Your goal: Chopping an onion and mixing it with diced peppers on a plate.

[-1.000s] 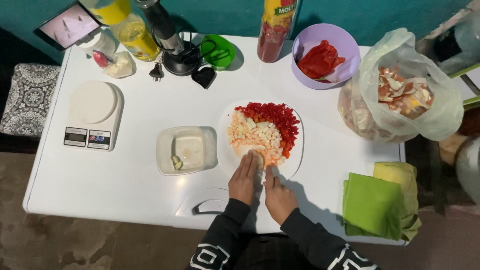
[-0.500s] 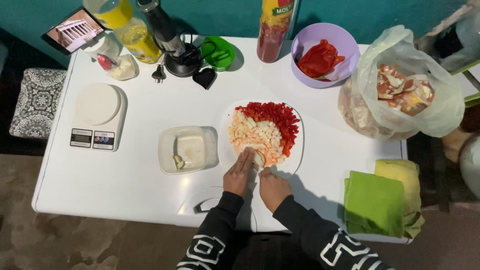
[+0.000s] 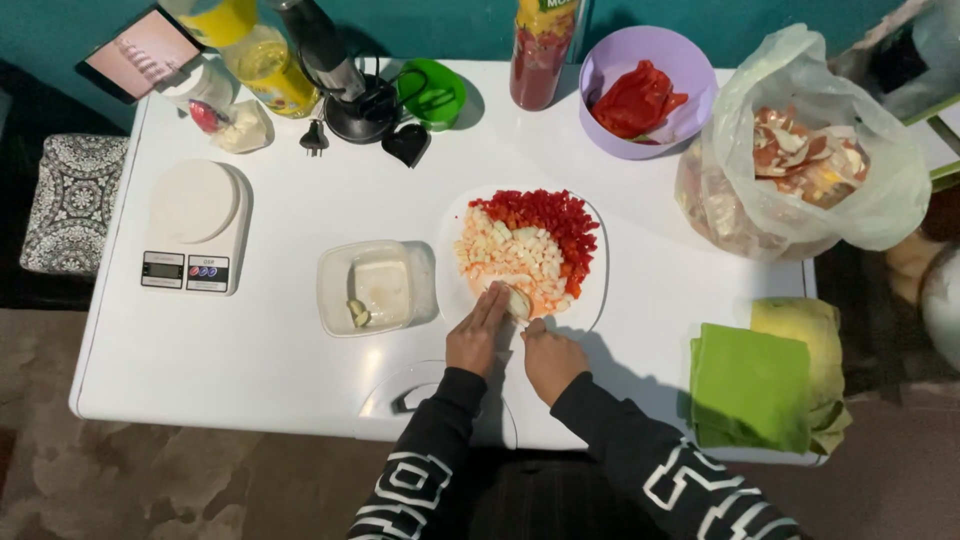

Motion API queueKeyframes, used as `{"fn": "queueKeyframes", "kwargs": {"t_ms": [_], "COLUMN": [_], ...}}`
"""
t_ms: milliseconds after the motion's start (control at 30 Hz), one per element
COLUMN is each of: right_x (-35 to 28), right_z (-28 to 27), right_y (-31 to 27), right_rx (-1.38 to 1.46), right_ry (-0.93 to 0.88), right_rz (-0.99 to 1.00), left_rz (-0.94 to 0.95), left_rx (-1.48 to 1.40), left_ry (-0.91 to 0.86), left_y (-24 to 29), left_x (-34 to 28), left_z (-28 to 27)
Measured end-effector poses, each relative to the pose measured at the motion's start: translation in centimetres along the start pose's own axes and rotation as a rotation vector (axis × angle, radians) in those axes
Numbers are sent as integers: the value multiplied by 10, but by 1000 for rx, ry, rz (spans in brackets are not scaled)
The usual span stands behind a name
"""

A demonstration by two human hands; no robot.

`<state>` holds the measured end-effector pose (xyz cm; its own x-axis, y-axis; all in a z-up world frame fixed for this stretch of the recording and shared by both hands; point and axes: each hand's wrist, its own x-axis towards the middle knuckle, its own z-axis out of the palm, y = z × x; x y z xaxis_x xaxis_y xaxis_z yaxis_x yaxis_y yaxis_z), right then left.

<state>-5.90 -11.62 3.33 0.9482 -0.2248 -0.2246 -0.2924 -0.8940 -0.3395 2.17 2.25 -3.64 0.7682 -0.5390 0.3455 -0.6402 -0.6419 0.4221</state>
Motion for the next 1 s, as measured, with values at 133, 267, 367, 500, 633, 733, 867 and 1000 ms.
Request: {"fn": "queueKeyframes", "kwargs": {"t_ms": [133, 267, 367, 500, 633, 733, 867, 1000], "right_x": [-14, -11, -21, -24, -16, -22, -23, -22], "right_z": [-10, 6, 0, -12, -5, -29, -30, -29], "right_y": [4, 9, 13, 12, 6, 10, 10, 11], "right_rx": [-37, -27, -27, -29, 11, -25, -12, -28], "right_ry": [-62, -31, -58, -128, -55, -141, -173, -165], "right_rz": [37, 5, 10, 60, 65, 63, 97, 111], "left_rz": [12, 6, -8, 13, 56, 84, 65, 86], "left_rx": [24, 10, 6, 39, 20, 38, 51, 5], "left_ry": [-43, -29, -85, -43, -4, -50, -64, -61], "left_y": [3, 6, 6, 7, 0, 2, 2, 4], "left_x": [4, 6, 5, -3, 6, 8, 8, 13], "left_z": [-8, -14, -11, -2, -5, -6, -6, -14]}}
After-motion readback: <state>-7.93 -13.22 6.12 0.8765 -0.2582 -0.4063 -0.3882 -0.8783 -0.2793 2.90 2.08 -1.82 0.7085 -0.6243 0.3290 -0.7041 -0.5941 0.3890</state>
